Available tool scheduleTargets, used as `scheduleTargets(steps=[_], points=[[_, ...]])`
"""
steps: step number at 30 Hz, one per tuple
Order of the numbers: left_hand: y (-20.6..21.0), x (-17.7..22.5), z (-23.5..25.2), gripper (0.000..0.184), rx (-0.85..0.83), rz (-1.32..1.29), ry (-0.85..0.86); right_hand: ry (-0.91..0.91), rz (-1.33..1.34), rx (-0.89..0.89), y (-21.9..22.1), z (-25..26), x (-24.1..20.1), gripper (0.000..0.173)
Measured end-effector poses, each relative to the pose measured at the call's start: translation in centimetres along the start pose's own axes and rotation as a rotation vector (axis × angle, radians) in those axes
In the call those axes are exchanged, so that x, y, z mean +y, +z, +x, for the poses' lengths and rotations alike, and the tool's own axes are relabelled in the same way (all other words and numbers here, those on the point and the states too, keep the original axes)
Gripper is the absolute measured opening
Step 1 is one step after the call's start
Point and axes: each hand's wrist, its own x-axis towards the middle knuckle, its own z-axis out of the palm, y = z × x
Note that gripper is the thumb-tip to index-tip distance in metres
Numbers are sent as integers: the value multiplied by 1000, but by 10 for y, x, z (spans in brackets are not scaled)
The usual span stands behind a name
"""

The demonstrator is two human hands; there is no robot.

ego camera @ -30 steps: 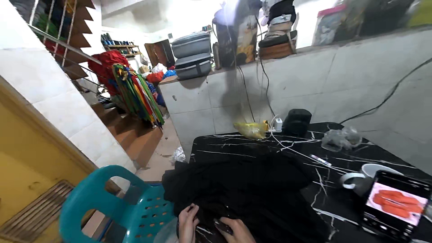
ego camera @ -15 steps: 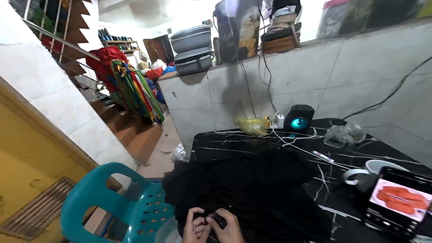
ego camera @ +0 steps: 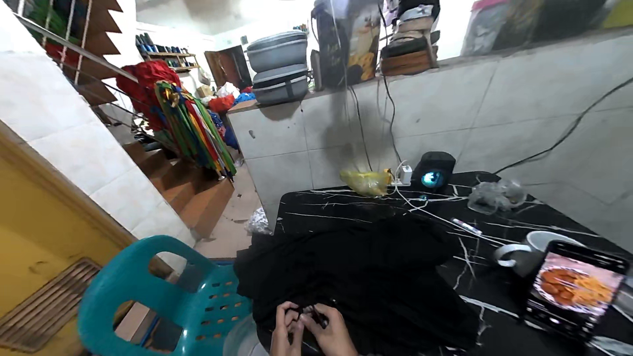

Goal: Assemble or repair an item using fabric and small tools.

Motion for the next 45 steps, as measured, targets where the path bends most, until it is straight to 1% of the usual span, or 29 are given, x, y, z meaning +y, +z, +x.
scheduleTargets(steps=[2, 4, 6, 8, 10, 13, 15, 17, 19, 21, 22, 24, 25, 26, 29, 32, 36, 38, 39, 40, 41, 42, 44, 45], points=[[1, -4, 3, 38, 2, 1, 17, -35, 11, 87, 6, -1, 1, 17], [-2, -6, 4, 35, -25, -10, 7, -131, -77, 128, 9, -1, 2, 17], [-6, -6, 3, 32, -40, -25, -4, -195, -199, 81, 6, -1, 1, 19], [-9, -5, 2, 28, -38, -35, -21, -189, -278, 34, 3, -4, -4, 17], [-10, -3, 1, 29, -41, -27, -12, -176, -318, 5, 0, -8, -7, 18], [-10, -5, 1, 34, -63, 45, 75, -174, -343, -16, -6, -15, -11, 16], [-11, -8, 2, 38, -70, 156, 142, -199, -362, -46, -11, -19, -12, 14], [-8, -7, 1, 28, -10, 258, 189, -217, -383, -87, -17, -21, -13, 15], [-4, -8, 2, 16, 91, 267, 212, -233, -408, -124, -22, -22, -15, 15], [-3, -13, 3, 8, 163, 231, 216, -203, -456, -144, -26, -22, -16, 18], [-3, -15, 3, 6, 182, 200, 206, -183, -495, -153, -29, -22, -17, 24], [-5, -14, 3, 6, 186, 144, 170, -158, -564, -166, -32, -21, -17, 43], [-6, -13, 2, 6, 176, 139, 148, -154, -582, -176, -32, -20, -18, 50], [-6, -12, 1, 7, 167, 140, 129, -151, -599, -190, -32, -20, -19, 52], [-8, -13, -1, 7, 131, 163, 139, -129, -619, -212, -28, -16, -25, 51], [-9, -14, -2, 6, 98, 164, 181, -108, -604, -187, -20, -15, -27, 48], [-10, -11, -3, 7, 89, 165, 183, -200, -652, -183, -16, -16, -22, 44], [-14, -8, -4, 7, 64, 109, 149, -188, -665, -132, -15, -19, -21, 46], [-18, -7, -4, 7, 29, 78, 141, -158, -641, -104, -16, -20, -21, 47], [-25, -7, -3, 12, -31, 62, 147, -120, -604, -85, -16, -22, -23, 48], [-33, -8, -3, 21, -106, 69, 161, -93, -572, -67, -16, -24, -23, 50], [-42, -8, -2, 24, -190, 93, 173, -77, -547, -63, -15, -26, -22, 50], [-55, -6, 3, 12, -307, 193, 174, -38, -525, -106, -17, -30, -22, 43], [-58, -4, 5, 17, -333, 304, 188, -16, -545, -148, -19, -32, -24, 43]])
